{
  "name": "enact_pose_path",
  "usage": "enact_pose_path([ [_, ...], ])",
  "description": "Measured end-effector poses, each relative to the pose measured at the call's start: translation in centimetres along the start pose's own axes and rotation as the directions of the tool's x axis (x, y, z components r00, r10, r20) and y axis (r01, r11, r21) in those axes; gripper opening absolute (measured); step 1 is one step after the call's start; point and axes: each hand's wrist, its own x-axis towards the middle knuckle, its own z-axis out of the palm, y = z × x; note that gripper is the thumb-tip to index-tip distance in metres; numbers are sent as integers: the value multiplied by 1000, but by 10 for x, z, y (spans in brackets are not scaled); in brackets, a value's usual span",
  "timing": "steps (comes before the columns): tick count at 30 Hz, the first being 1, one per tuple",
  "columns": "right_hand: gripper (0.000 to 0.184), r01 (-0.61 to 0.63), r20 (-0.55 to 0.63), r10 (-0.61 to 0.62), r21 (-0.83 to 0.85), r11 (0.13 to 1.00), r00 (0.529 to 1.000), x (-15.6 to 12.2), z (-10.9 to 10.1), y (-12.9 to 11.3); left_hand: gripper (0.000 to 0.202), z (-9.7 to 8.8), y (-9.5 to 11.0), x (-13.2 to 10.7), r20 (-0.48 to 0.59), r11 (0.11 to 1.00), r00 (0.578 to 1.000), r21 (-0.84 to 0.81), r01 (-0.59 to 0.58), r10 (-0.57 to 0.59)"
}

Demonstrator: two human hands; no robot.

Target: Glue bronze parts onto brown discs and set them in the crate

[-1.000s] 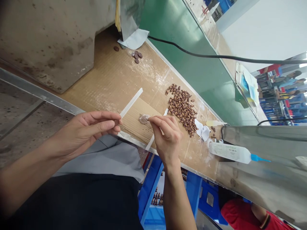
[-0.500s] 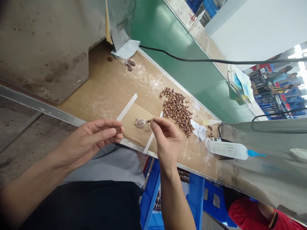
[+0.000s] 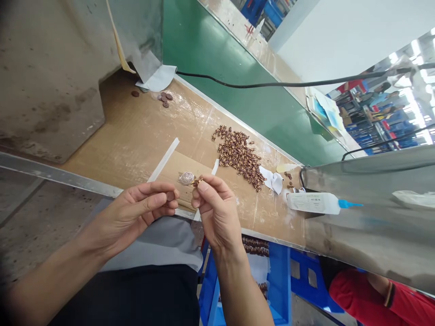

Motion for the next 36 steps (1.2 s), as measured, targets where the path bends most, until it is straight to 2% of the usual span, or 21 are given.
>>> enact_pose_path([
  [4, 24, 29, 27, -29, 5, 1000, 999, -6, 3, 2, 21, 1, -2, -1, 3, 998, 1000, -53, -19, 19],
  [8, 17, 160, 34, -158, -83, 984, 987, -15, 6, 4, 20, -1, -6, -1, 15, 993, 999, -112, -31, 32],
  [12, 15, 295, 48, -291, -205, 933, 956, -24, 8, 6, 20, -2, -6, -2, 52, 987, 998, -159, -35, 44],
  [16, 14, 372, 79, -364, -263, 890, 928, -29, 11, 8, 22, -2, -4, -3, 83, 981, 996, -192, -22, 38],
  [23, 17, 456, 133, -437, -320, 830, 890, -33, 18, 12, 19, -9, -7, -3, 148, 980, 989, -197, 1, 28],
  [31, 17, 473, 178, -438, -352, 808, 881, -32, 18, 17, 20, -10, -6, -2, 136, 977, 991, -212, 26, 3],
  [36, 19, 509, 200, -468, -359, 783, 861, -31, 18, 19, 21, -9, -7, -2, 103, 978, 994, -209, -4, 26],
])
